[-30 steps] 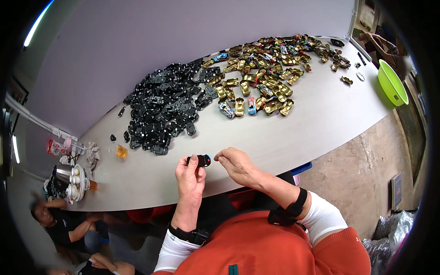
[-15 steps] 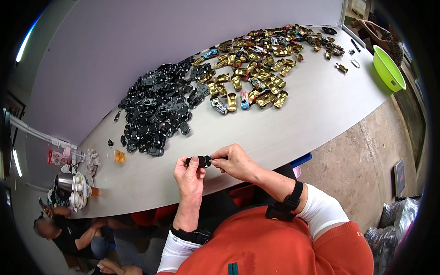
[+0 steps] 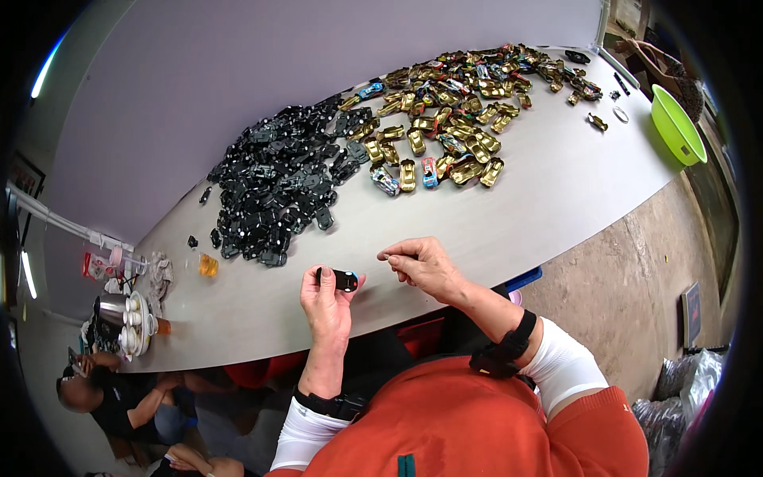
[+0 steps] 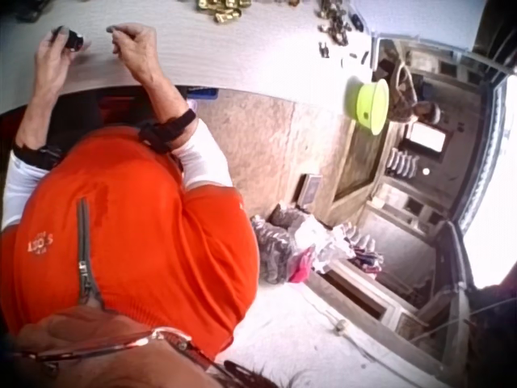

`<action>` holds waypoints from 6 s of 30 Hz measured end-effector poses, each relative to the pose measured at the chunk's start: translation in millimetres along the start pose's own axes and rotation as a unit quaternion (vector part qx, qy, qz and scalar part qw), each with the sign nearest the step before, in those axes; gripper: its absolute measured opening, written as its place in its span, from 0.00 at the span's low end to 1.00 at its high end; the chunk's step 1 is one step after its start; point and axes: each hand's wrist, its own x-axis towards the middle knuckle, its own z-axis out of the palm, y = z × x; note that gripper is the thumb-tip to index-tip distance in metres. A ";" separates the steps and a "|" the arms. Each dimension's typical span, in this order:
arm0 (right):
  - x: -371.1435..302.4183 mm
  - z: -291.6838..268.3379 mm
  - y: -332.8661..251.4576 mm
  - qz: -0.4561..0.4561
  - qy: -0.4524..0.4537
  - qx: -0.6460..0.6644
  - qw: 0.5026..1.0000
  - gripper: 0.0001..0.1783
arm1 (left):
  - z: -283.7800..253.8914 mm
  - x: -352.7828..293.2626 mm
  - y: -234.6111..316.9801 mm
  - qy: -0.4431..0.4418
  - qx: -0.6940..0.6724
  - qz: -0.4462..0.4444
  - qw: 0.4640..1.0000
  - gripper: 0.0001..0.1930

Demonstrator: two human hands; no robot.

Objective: The person assembles small toy cars by hand at a table. They pick up black chassis and colored bodies, fit them together, and place the completed units on the table. The process is repeated for multiple cars throughout the clip.

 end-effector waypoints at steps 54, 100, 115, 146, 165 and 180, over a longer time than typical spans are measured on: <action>-1.4 -3.4 2.8 0.086 -0.193 0.137 0.968 0.05 | -2.6 -15.5 12.8 -0.255 0.087 -0.164 0.949 0.23; 117.1 -28.9 -11.4 -0.199 0.193 -0.549 0.789 0.20 | -59.8 -62.4 0.4 -0.371 0.264 -0.279 0.846 0.13; 44.6 -26.3 -13.7 -0.157 0.105 -0.581 0.792 0.13 | 12.8 117.7 26.8 0.027 0.757 0.147 0.636 0.20; 22.7 -18.5 6.9 -0.215 0.105 -0.511 0.826 0.12 | -57.7 38.2 11.3 -0.286 -0.142 -0.206 0.925 0.23; 16.2 -11.9 3.7 -0.251 0.102 -0.482 0.833 0.14 | -57.5 32.0 -0.3 -0.267 -0.130 -0.183 0.937 0.17; 12.2 24.5 -19.3 -0.085 -0.006 -0.109 0.990 0.11 | -46.2 20.4 -1.7 -0.226 -0.109 -0.120 0.961 0.15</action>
